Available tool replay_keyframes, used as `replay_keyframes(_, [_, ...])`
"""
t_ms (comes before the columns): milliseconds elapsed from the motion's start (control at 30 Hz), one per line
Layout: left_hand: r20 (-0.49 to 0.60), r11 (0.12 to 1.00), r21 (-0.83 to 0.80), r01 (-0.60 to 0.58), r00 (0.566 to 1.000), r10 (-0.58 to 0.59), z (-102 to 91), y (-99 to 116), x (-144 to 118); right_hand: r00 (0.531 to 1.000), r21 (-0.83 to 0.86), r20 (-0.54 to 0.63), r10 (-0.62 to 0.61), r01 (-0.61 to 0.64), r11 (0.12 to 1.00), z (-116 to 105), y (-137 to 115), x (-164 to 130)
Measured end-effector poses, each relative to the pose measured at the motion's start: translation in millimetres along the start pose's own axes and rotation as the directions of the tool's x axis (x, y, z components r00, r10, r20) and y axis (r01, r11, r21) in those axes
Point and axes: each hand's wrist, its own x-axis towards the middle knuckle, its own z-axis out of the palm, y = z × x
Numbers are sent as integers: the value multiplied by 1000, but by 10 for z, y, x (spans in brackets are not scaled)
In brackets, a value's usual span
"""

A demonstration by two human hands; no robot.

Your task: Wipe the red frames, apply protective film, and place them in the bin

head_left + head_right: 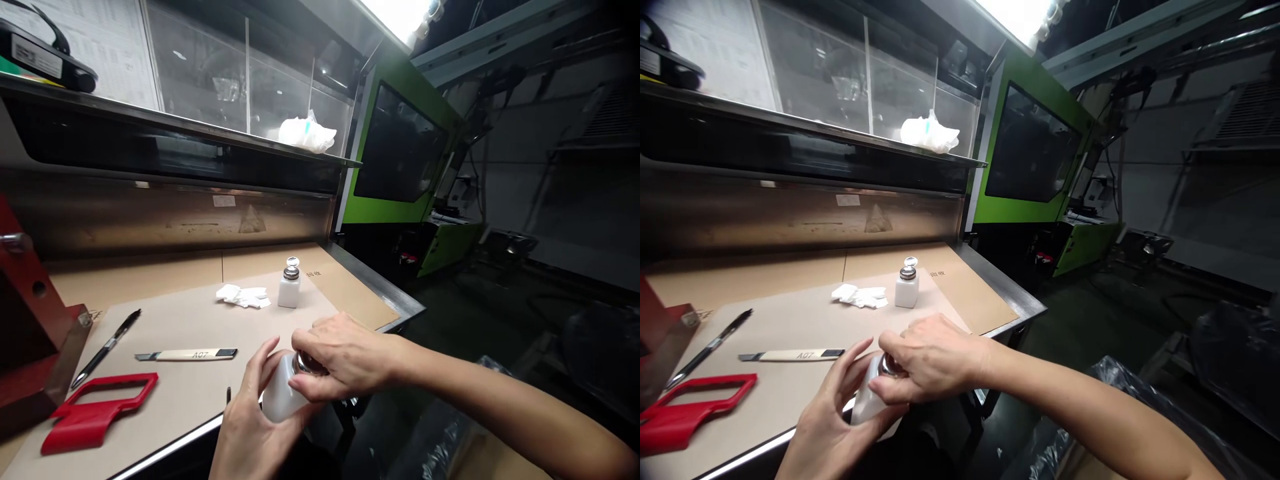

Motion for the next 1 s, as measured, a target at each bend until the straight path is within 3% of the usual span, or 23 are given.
replay_keyframes(133, [55, 992, -75, 103, 994, -99, -27, -101, -166, 991, -27, 3, -137, 137, 990, 135, -93, -87])
replay_keyframes(233, [328, 940, -272, 206, 938, -111, -137, -180, -221, 928, -22, 31, -370, 371, 928, 105, -158, -122])
replay_keyframes(300, [457, 921, -335, 200, 889, -28, -228, -171, -226, 884, -5, 62, -464, 465, 885, 6, -197, -139])
replay_keyframes(433, [489, 978, -204, 47, 870, 60, -352, 40, -143, 824, -106, 166, -542, 562, 821, -309, -266, -127])
replay_keyframes(600, [647, 968, -227, 108, 759, 67, -412, 208, 50, 720, -377, 201, -665, 683, 625, -693, -345, -51])
replay_keyframes(667, [653, 948, -288, 134, 751, 93, -433, 142, 94, 731, -446, 199, -653, 661, 604, -811, -315, -45])
replay_keyframes(767, [573, 933, -332, 139, 815, 83, -471, -19, 139, 822, -471, 130, -554, 543, 695, -908, -114, -103])
replay_keyframes(833, [505, 953, -277, 119, 862, 39, -498, -86, 188, 881, -473, -12, -474, 412, 779, -883, 128, -185])
replay_keyframes(933, [415, 981, -180, 70, 910, 11, -519, -74, 342, 908, -429, -278, -313, 174, 886, -640, 574, -327])
replay_keyframes(1000, [359, 994, -106, 14, 933, 25, -507, -46, 504, 929, -326, -362, -82, -43, 945, -332, 848, -387])
